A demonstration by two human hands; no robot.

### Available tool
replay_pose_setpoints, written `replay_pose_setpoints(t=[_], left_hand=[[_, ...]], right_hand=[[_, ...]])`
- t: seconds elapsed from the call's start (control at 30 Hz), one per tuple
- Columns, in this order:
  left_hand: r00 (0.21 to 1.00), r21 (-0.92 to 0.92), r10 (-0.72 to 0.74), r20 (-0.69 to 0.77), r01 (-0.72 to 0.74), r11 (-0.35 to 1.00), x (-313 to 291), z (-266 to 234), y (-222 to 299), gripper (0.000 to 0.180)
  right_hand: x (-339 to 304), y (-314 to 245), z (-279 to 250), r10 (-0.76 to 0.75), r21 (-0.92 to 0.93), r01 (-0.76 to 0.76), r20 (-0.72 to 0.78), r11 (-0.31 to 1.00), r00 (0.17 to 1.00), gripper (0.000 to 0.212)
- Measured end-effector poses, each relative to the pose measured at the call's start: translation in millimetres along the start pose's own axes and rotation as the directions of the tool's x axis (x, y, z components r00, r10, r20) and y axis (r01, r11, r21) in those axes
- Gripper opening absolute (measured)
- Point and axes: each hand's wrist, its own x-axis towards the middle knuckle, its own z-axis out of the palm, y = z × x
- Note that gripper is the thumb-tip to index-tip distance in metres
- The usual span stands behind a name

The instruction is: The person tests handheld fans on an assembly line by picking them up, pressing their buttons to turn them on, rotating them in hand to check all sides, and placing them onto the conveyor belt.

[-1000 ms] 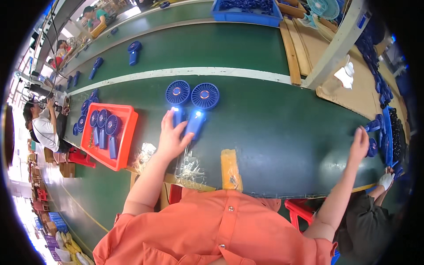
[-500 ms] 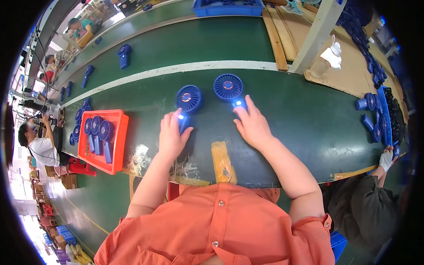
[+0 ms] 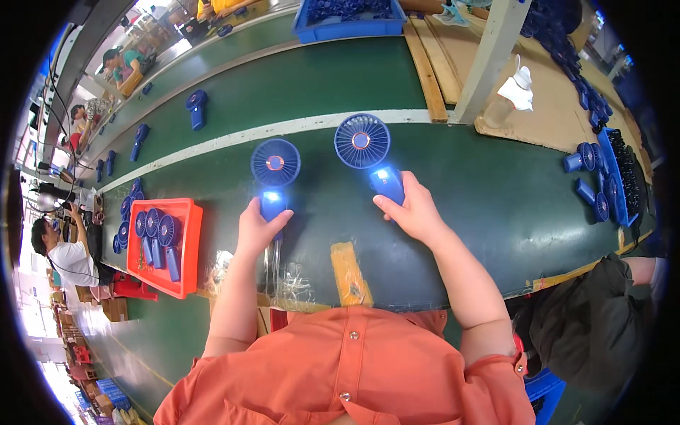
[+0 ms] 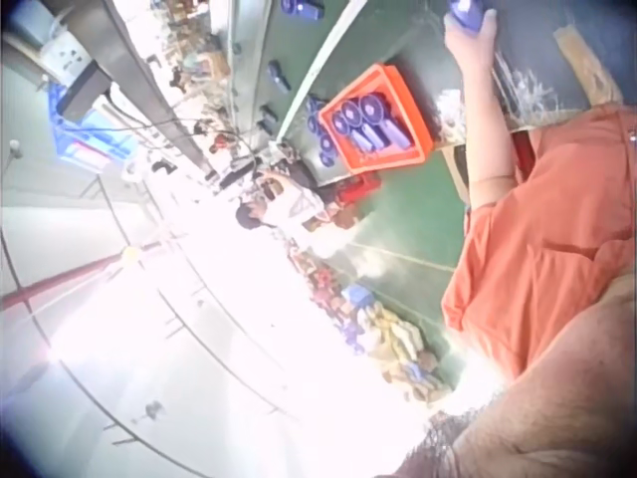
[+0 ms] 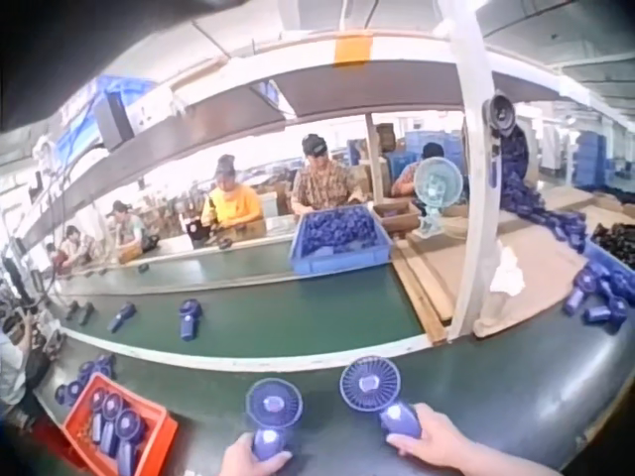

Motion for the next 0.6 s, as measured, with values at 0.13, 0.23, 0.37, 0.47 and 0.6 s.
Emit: replay_pose_setpoints(t=[0.13,0.23,0.37,0.47,0.6], left_hand=[[0.980,-0.766,-0.089,0.177,0.195,0.613,-4.5,22.3,41.2,0.035],[0.952,-0.913,-0.101,0.291,0.307,0.270,-3.7,41.5,65.1,0.033],[0.942,-0.914,-0.105,0.318,0.334,0.231,-3.3,64.1,69.5,0.033],[0.948,-0.899,-0.081,0.306,0.316,0.302,-2.9,69.6,58.6,0.033],[0.954,-0.884,-0.058,0.293,0.293,0.364,-0.3,71.5,51.4,0.033]], right_hand=[[-11.4,2.5,0.2,-0.041,0.447,0.058,-0.047,0.893,0.998,0.036],[-26.1,0.9,-20.8,-0.026,0.463,-0.035,0.124,0.886,0.992,0.040],[-61.4,26.3,-52.3,-0.268,-0.557,0.277,0.099,0.783,0.958,0.054],[-86.5,36.0,-66.2,-0.331,-0.822,0.329,0.183,0.466,0.926,0.062],[-86.6,17.1,-62.2,-0.350,-0.831,0.347,0.199,0.435,0.915,0.065]])
